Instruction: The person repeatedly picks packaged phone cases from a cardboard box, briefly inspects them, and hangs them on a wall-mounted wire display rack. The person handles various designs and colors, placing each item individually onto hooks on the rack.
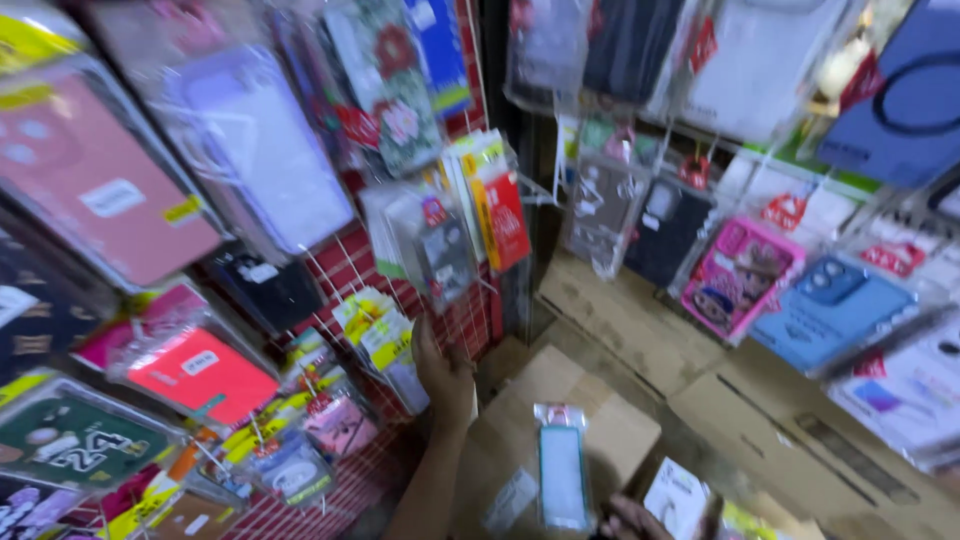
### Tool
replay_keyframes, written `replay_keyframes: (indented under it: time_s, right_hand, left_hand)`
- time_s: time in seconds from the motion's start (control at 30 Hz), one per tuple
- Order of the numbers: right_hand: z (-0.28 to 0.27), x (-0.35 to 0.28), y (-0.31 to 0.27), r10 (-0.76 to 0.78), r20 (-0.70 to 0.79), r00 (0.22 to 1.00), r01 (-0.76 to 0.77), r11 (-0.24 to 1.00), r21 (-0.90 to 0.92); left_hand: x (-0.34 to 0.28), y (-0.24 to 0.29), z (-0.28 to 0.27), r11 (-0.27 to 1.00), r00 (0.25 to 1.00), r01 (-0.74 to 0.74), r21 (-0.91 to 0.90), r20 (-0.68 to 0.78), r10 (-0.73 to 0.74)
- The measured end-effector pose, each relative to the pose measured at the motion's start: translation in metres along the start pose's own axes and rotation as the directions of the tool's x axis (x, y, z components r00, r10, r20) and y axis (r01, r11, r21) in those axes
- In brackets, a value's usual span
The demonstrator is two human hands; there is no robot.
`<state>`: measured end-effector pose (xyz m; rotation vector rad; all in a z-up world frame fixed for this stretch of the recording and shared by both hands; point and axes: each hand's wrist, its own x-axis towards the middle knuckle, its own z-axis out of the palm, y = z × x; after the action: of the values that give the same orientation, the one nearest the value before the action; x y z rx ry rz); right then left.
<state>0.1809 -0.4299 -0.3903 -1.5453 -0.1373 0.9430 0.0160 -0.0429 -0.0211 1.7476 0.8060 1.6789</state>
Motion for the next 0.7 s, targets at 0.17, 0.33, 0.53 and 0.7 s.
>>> replay_keyframes:
  time_s: [0.17,0.33,0.53,0.7]
  right_hand:
    - [0.061,-0.059,-0.084,-0.084,-0.032,0.996,0.076,0.98,-0.186]
    - [0.08,-0.055,-0.095,-0.142,-0.033,0.989,0.12,0.919,-0.377]
    - [0.12,-0.059,-0.118,-0.296,0.021,0.955,0.25,0.765,-0.594]
    - [0.138,-0.064,-0.136,-0.163,-0.016,0.987,0.113,0.748,-0.654]
  left_hand:
    - [-0.107,-0.042,0.0,0.995,0.977,0.003,0.103,0.21,-0.025]
    - [-0.251,-0.098,-0.008,0.905,0.68,0.303,0.299,0.597,-0.425]
    - [-0.312,-0.087,-0.016,0.855,0.543,0.209,0.475,0.671,-0.506]
    - [-0.308,-0.089,-0.008,0.775,0.485,0.302,0.555,0.61,-0.626]
